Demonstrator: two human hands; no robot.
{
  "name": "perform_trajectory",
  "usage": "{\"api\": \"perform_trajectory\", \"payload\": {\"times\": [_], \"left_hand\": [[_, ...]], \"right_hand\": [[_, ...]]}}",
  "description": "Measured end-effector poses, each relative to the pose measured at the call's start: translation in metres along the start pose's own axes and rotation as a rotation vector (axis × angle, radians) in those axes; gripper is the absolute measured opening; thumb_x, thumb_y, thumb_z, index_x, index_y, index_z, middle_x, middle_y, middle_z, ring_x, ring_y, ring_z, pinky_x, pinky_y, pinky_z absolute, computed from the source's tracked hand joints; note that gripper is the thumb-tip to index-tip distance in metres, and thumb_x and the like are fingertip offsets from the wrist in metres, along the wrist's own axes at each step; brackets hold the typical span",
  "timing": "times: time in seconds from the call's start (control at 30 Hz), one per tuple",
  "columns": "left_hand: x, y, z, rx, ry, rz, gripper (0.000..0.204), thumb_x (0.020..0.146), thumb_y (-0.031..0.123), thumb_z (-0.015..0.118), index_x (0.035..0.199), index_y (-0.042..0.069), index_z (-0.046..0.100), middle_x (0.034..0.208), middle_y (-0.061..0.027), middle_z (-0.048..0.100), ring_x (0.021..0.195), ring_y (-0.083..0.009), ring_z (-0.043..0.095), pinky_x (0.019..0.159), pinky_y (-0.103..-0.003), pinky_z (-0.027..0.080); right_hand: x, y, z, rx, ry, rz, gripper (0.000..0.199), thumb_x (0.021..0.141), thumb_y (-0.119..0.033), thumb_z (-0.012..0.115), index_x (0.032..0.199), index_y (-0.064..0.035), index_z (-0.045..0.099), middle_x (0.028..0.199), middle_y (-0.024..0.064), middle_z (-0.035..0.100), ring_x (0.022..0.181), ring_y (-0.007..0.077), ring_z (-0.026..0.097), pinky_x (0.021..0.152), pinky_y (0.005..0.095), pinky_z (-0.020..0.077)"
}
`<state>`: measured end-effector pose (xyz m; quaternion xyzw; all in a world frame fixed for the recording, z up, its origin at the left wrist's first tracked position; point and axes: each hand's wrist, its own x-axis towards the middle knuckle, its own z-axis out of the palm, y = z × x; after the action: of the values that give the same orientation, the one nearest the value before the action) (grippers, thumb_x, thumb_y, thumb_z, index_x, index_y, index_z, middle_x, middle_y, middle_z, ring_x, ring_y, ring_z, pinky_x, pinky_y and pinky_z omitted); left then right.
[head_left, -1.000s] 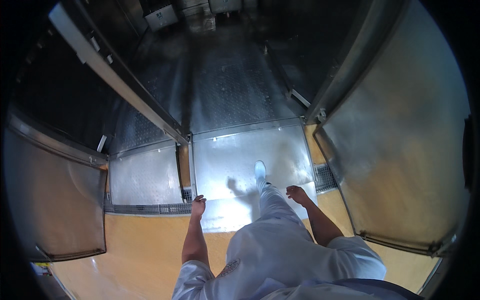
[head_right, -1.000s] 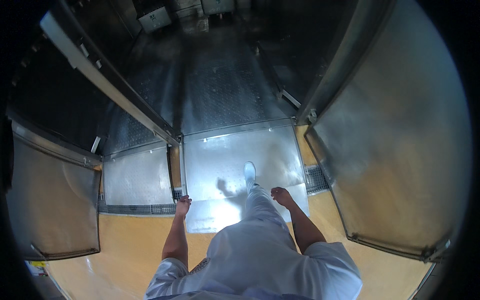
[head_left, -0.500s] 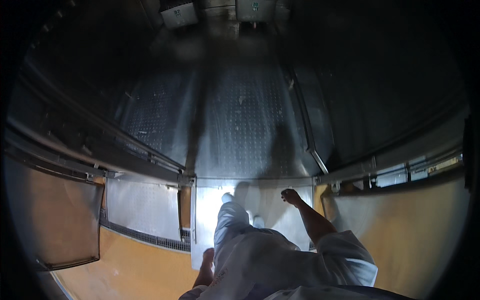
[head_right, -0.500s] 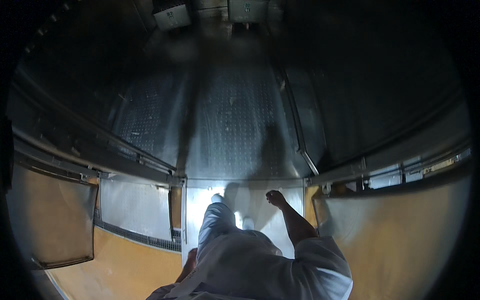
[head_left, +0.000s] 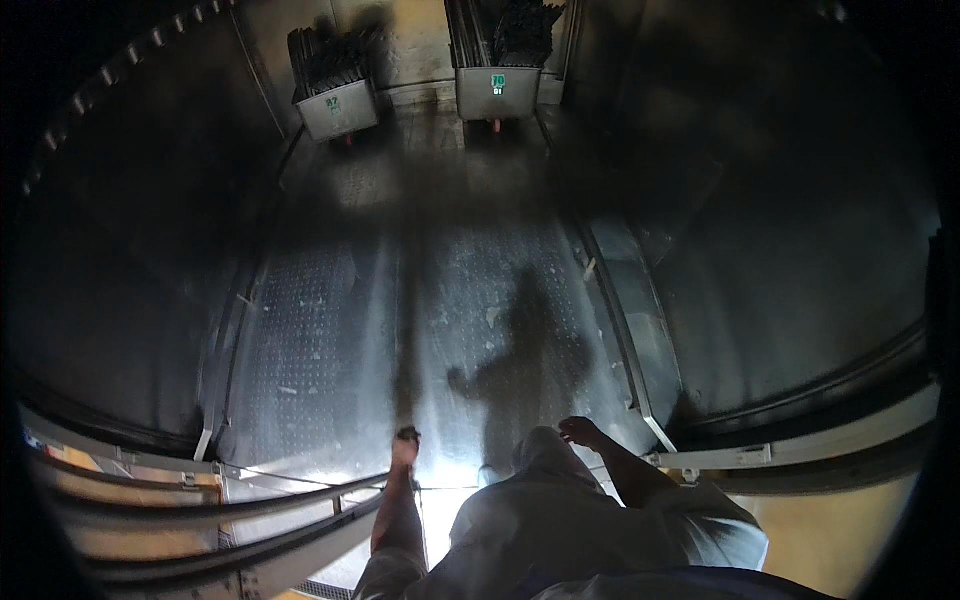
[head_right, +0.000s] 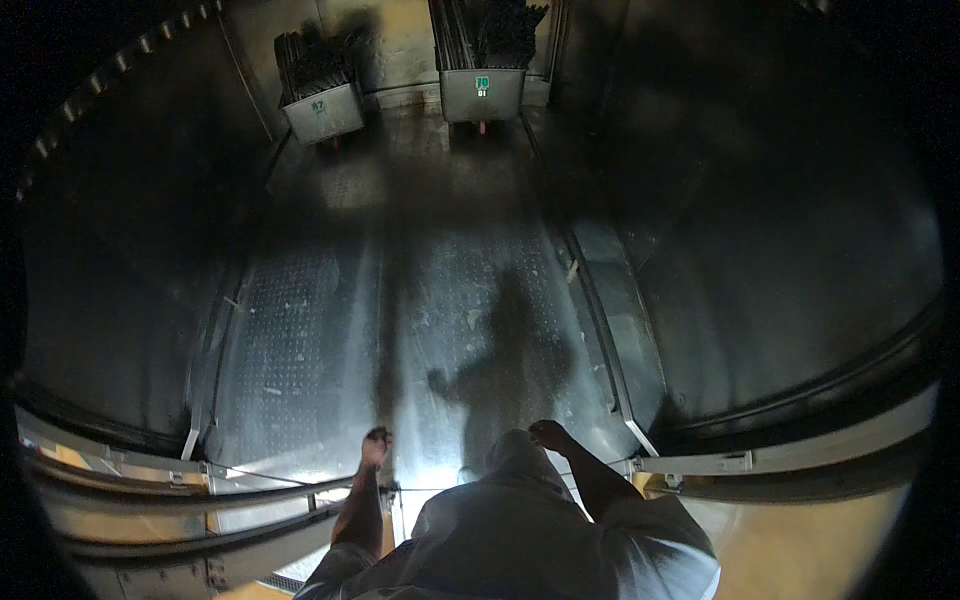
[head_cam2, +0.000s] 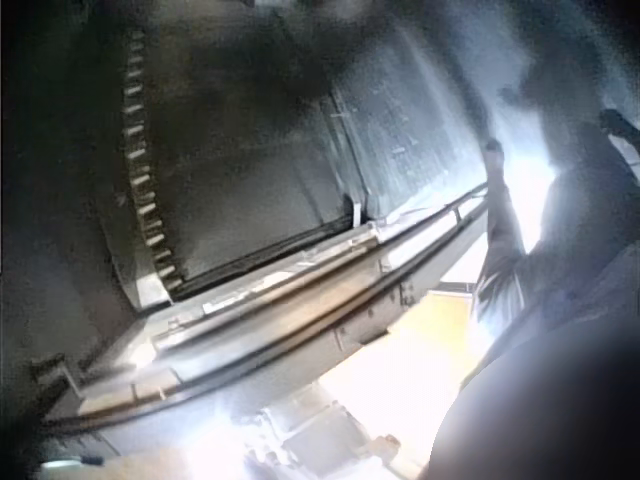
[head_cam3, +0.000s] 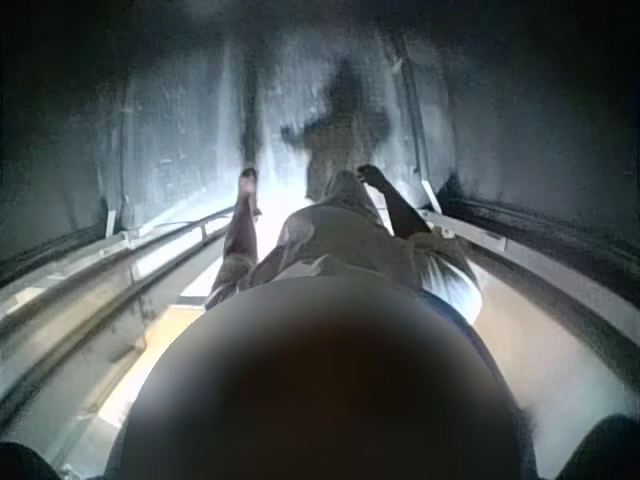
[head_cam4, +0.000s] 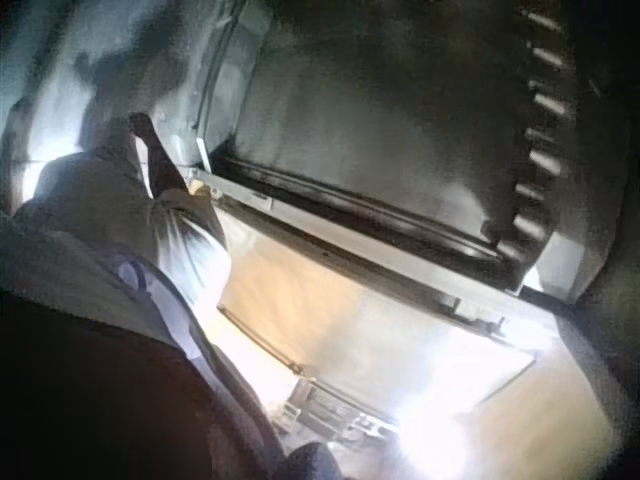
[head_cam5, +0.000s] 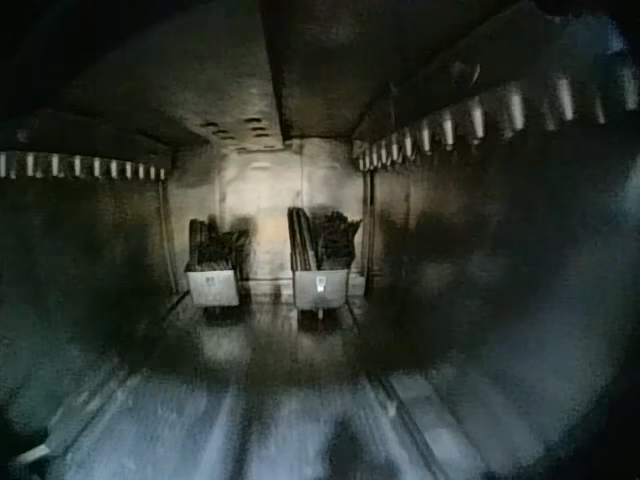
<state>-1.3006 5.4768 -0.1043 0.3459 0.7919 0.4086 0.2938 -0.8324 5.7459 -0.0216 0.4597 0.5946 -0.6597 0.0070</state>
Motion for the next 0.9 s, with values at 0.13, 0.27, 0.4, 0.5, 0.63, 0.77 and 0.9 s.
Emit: {"api": "perform_trajectory", "payload": {"times": [0.13,0.27,0.4,0.5,0.63,0.77,0.9], "left_hand": [[0.163,0.111,0.064,-0.243,0.001,-0.082,0.028,0.098,0.02,0.044,0.096,0.003,0.065,0.088,-0.0154,0.069,0.082,-0.0263,0.066,0.078,-0.036,0.051],[0.246,0.104,0.023,0.481,-0.056,0.212,0.026,0.096,0.021,0.049,0.106,0.003,0.065,0.098,-0.0145,0.07,0.092,-0.0289,0.066,0.086,-0.037,0.051],[0.264,0.092,0.038,-0.08,-0.333,-0.659,0.022,0.095,0.031,0.057,0.1,0.015,0.07,0.083,-0.0025,0.07,0.069,-0.0138,0.063,0.06,-0.033,0.05],[0.289,0.125,0.075,-0.079,-0.373,-0.619,0.015,0.092,0.028,0.062,0.089,0.013,0.062,0.069,0.0003,0.06,0.051,-0.0114,0.053,0.04,-0.028,0.039],[0.339,0.13,0.069,-0.336,-0.268,-0.703,0.013,0.091,0.017,0.06,0.099,0.013,0.069,0.077,-0.0046,0.07,0.056,-0.0123,0.061,0.045,-0.029,0.047],[0.475,0.164,0.103,-0.046,-0.321,-0.715,0.016,0.091,0.025,0.06,0.093,0.013,0.07,0.072,-0.0042,0.068,0.052,-0.0119,0.058,0.043,-0.028,0.047],[0.584,0.123,0.023,-0.373,-0.363,-0.737,0.019,0.09,0.028,0.06,0.097,0.013,0.07,0.079,-0.0048,0.068,0.065,-0.0159,0.062,0.056,-0.034,0.052]], "right_hand": [[0.027,0.079,-0.103,0.165,0.177,0.266,0.036,0.097,-0.04,0.06,0.116,-0.0095,0.062,0.102,0.0106,0.071,0.08,0.0201,0.068,0.064,0.0355,0.0527],[0.121,0.038,-0.128,0.033,0.127,0.558,0.032,0.099,-0.041,0.056,0.111,-0.0125,0.064,0.098,0.0088,0.073,0.079,0.0215,0.07,0.066,0.0389,0.0536],[0.208,-0.04,-0.188,0.045,0.118,0.531,0.031,0.097,-0.042,0.058,0.107,-0.0129,0.065,0.095,0.0071,0.073,0.075,0.0209,0.07,0.067,0.042,0.0536],[0.301,-0.096,-0.247,0.109,0.181,0.417,0.032,0.096,-0.039,0.06,0.107,-0.0096,0.065,0.092,0.0105,0.072,0.069,0.0211,0.067,0.057,0.0373,0.0525],[0.469,-0.199,-0.3,0.056,0.129,0.138,0.035,0.098,-0.035,0.057,0.112,-0.0031,0.063,0.098,0.0124,0.071,0.075,0.0239,0.068,0.066,0.0397,0.0575],[0.608,-0.308,-0.387,-0.748,0.134,-0.33,0.03,0.098,-0.029,0.055,0.106,-0.0023,0.063,0.094,0.0116,0.069,0.086,0.0262,0.068,0.078,0.0417,0.0555],[0.701,-0.45,-0.291,-0.066,-0.047,0.005,0.031,0.093,-0.028,0.058,0.113,-0.0049,0.063,0.111,0.0144,0.068,0.101,0.0313,0.065,0.088,0.0475,0.0517]]}}
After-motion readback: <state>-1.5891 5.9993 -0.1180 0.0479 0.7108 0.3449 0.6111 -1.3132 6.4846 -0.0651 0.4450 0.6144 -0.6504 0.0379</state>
